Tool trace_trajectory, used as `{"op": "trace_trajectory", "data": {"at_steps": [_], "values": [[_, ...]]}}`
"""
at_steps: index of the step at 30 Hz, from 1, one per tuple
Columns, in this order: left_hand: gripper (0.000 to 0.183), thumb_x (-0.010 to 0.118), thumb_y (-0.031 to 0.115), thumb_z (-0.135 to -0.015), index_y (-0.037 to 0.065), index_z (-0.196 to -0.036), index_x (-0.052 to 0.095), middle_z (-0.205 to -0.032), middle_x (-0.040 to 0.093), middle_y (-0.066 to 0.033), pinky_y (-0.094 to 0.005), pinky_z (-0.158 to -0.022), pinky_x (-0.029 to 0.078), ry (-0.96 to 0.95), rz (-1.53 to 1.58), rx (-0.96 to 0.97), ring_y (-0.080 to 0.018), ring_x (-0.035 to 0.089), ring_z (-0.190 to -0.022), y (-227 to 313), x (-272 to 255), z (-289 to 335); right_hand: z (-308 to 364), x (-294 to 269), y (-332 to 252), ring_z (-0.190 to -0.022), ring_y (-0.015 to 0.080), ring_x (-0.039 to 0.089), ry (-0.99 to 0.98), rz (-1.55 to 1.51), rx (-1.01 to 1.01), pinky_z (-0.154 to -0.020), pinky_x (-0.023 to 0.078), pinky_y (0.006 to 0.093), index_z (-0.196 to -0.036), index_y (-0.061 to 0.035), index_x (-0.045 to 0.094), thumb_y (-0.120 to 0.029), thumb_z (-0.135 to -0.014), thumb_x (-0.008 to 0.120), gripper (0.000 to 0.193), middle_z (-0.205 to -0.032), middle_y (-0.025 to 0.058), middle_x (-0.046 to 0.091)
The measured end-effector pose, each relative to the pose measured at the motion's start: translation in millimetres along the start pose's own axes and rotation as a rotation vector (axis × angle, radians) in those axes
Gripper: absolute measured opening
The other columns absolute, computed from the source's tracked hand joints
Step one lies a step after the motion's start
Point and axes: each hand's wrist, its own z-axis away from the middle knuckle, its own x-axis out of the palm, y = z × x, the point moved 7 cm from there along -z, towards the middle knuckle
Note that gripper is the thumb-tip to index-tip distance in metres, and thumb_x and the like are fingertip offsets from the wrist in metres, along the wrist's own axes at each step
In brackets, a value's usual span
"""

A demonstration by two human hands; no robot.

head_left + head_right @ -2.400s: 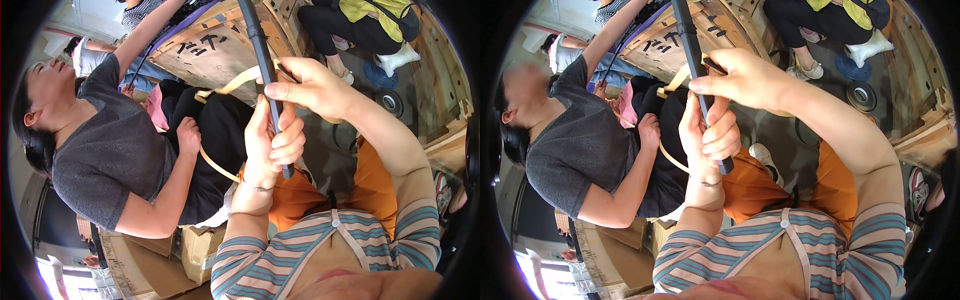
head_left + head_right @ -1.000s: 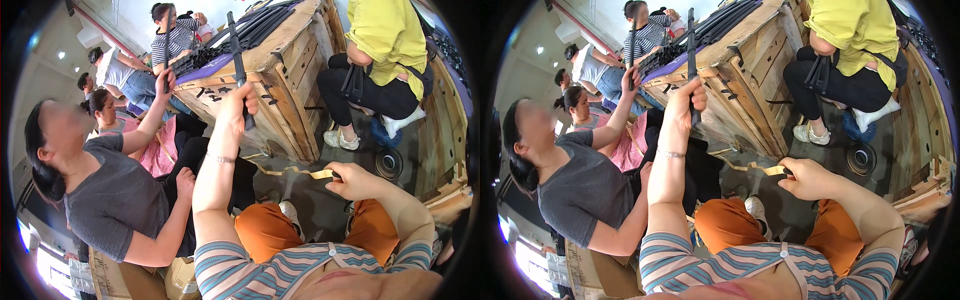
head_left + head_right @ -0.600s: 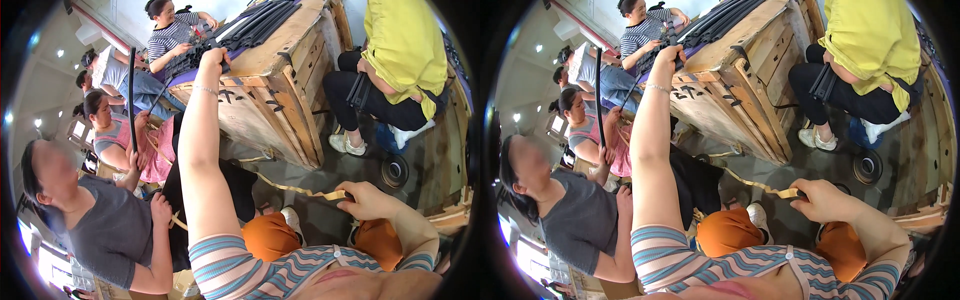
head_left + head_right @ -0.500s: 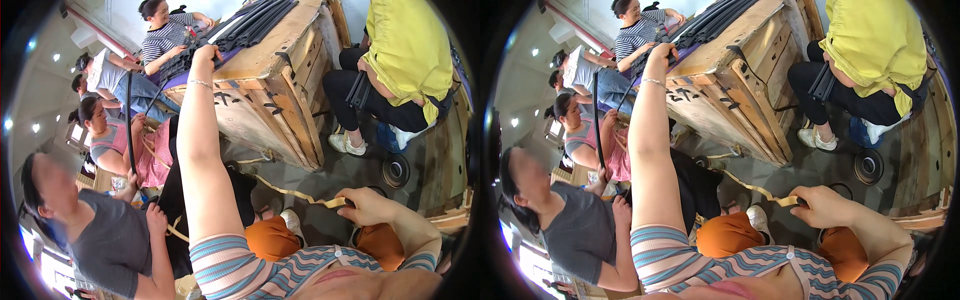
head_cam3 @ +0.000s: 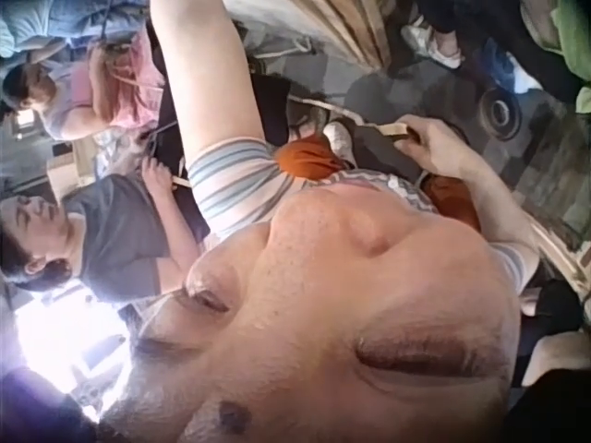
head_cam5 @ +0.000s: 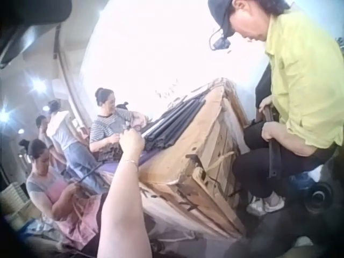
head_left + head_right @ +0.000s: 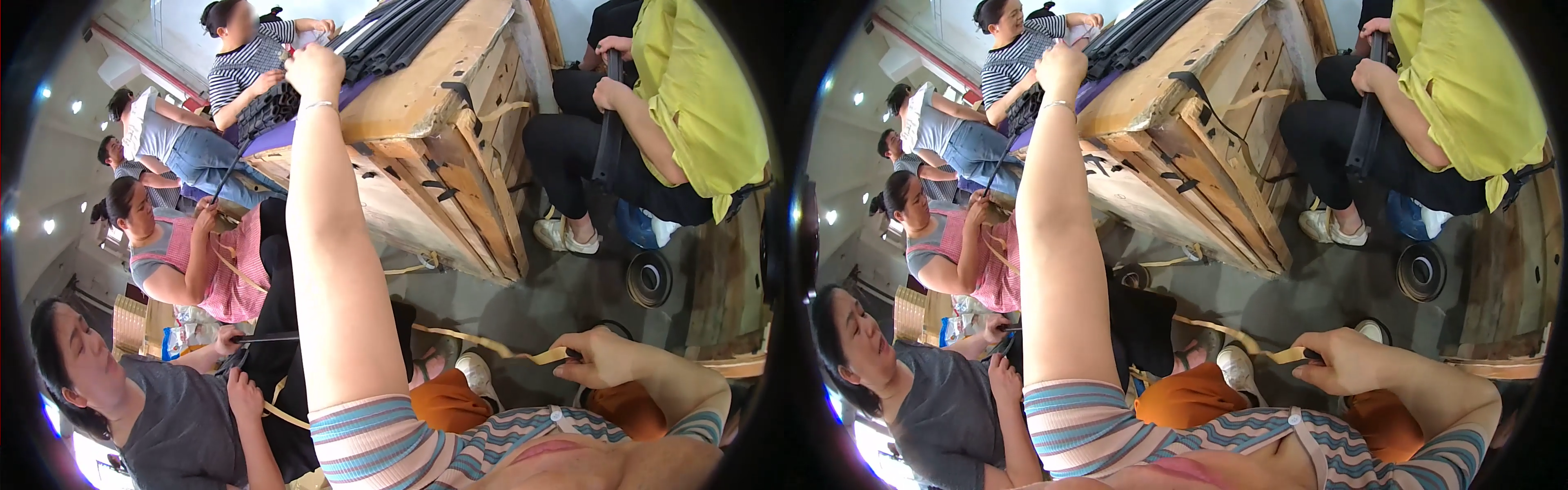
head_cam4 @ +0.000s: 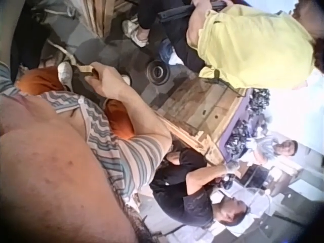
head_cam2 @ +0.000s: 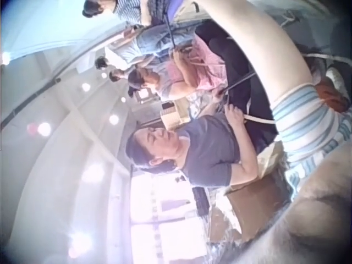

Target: Assembling product components by wrapping and securing straps around plastic or metal bars.

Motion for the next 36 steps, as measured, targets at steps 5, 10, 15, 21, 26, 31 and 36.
{"op": "trace_trajectory", "data": {"at_steps": [5, 10, 15, 21, 26, 31, 36], "values": [[0.032, 0.049, 0.027, -0.08, 0.002, -0.095, 0.064, -0.099, 0.061, -0.0195, -0.0396, -0.085, 0.044, -0.233, 0.128, 0.037, -0.0345, 0.056, -0.098, -10, 29, -13, 0, 3, -6, -0.06, 0.0286, 0.058, -0.042, 0.017, -0.052, -0.054, 0.044, 0.0356, -0.099, -0.0039, 0.055, -0.022, -0.078, 0.062, 0.029, -0.064, 0.0118, 0.057], [0.033, 0.056, 0.033, -0.078, 0.005, -0.093, 0.066, -0.1, 0.061, -0.0184, -0.0384, -0.083, 0.046, -0.343, 0.221, -0.032, -0.0326, 0.059, -0.093, -12, 46, -10, 3, 1, 2, -0.059, 0.0295, 0.057, -0.04, -0.002, -0.057, -0.053, 0.043, 0.0359, -0.099, -0.0033, 0.055, -0.023, -0.079, 0.061, 0.029, -0.063, 0.0129, 0.056], [0.023, 0.064, 0.026, -0.072, 0.008, -0.085, 0.069, -0.091, 0.064, -0.0167, -0.0375, -0.08, 0.047, -0.261, 0.325, -0.083, -0.0309, 0.061, -0.089, -15, 39, -7, 5, -1, 3, -0.059, 0.031, 0.056, -0.06, -0.023, -0.05, -0.053, 0.043, 0.037, -0.099, -0.0028, 0.055, -0.023, -0.079, 0.061, 0.029, -0.062, 0.0142, 0.056], [0.016, 0.058, 0.01, -0.071, -0.002, -0.081, 0.063, -0.086, 0.062, -0.0225, -0.0389, -0.078, 0.049, -0.103, 0.147, 0.049, -0.0334, 0.061, -0.084, 6, 18, -5, 8, 0, 3, -0.052, 0.0203, 0.053, -0.032, 0.018, -0.111, -0.05, 0.041, 0.0302, -0.1, -0.0025, 0.055, -0.019, -0.08, 0.062, 0.027, -0.061, 0.0108, 0.056], [0.022, 0.052, 0.009, -0.071, -0.003, -0.085, 0.063, -0.093, 0.061, -0.0245, -0.0386, -0.08, 0.048, -0.215, 0.13, 0.089, -0.0341, 0.06, -0.089, 13, 19, 0, 7, 2, 2, -0.054, 0.0212, 0.054, -0.042, 0.034, -0.103, -0.051, 0.041, 0.0306, -0.1, -0.0034, 0.056, -0.02, -0.08, 0.062, 0.026, -0.062, 0.0109, 0.056], [0.02, 0.052, 0.011, -0.073, 0.001, -0.085, 0.066, -0.088, 0.063, -0.0213, -0.0383, -0.078, 0.049, -0.199, 0.131, 0.09, -0.0328, 0.062, -0.086, 24, 11, 6, 6, 0, 1, -0.054, 0.0228, 0.054, -0.011, 0.041, -0.101, -0.051, 0.042, 0.0317, -0.101, -0.0037, 0.056, -0.02, -0.08, 0.062, 0.027, -0.062, 0.0116, 0.056], [0.012, 0.059, 0.011, -0.069, 0.005, -0.075, 0.067, -0.084, 0.064, -0.0181, -0.0373, -0.076, 0.05, -0.088, 0.238, -0.059, -0.0304, 0.064, -0.081, 5, 5, 4, 4, 1, -3, -0.053, 0.0243, 0.054, -0.025, 0.036, -0.11, -0.051, 0.041, 0.0322, -0.1, -0.0038, 0.056, -0.021, -0.08, 0.063, 0.027, -0.062, 0.0123, 0.057]]}}
